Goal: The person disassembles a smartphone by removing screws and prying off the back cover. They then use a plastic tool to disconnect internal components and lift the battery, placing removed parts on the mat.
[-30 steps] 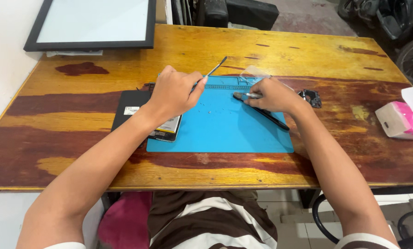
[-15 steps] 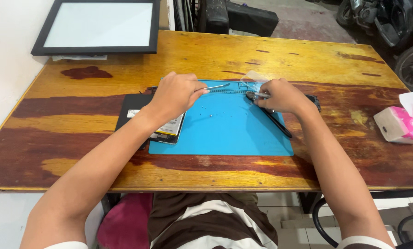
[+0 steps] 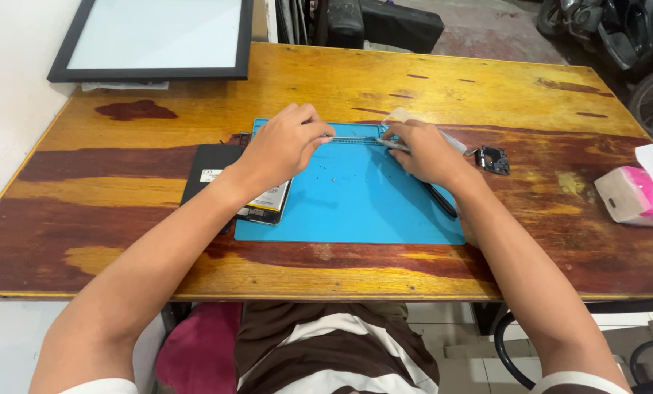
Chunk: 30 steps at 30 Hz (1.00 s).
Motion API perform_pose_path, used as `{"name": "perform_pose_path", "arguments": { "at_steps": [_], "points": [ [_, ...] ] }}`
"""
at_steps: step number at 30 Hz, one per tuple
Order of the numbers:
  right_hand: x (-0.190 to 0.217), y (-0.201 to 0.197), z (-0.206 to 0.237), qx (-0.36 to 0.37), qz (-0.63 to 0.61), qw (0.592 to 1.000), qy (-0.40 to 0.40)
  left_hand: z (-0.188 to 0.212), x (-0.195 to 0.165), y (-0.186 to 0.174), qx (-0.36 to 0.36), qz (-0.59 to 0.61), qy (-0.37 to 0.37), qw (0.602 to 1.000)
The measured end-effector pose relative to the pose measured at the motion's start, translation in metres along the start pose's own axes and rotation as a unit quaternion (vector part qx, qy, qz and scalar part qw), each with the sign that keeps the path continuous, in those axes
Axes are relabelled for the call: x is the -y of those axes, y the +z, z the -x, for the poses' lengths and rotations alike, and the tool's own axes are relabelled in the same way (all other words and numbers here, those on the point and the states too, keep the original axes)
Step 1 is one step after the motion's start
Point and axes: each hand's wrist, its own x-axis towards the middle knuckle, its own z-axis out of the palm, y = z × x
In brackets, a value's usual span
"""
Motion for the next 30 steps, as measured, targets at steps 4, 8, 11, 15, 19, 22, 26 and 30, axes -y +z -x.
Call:
{"name": "perform_pose_path", "arguments": {
  "at_steps": [4,8,11,15,19,22,26,30],
  "points": [
    [-0.007,0.002,0.001,-0.032,0.040,0.999,0.017,-0.004,-0.004,0.003,-0.014,-0.004,0.008,1.000],
    [-0.012,-0.001,0.000,-0.050,0.063,0.995,0.050,-0.008,-0.006,0.005,0.010,0.087,-0.043,0.995],
    [-0.009,-0.008,-0.001,-0.006,0.061,0.989,0.136,-0.009,-0.008,0.007,0.023,0.199,-0.102,0.974],
    [0.002,-0.015,0.001,0.018,0.111,0.983,0.146,-0.010,-0.010,0.010,0.054,0.265,-0.142,0.952],
    [0.017,-0.018,0.005,-0.113,0.020,0.993,-0.017,-0.011,-0.012,0.015,0.106,0.354,-0.228,0.901],
    [0.028,-0.019,0.005,-0.055,-0.126,0.986,-0.089,-0.010,-0.010,0.020,0.105,0.396,-0.226,0.884],
    [0.039,-0.011,0.010,0.069,-0.175,0.982,-0.022,-0.007,-0.009,0.030,0.087,0.446,-0.206,0.867],
    [0.028,-0.018,0.007,0.043,-0.132,0.986,-0.089,-0.014,-0.004,0.033,0.060,0.372,-0.202,0.904]
  ]
}}
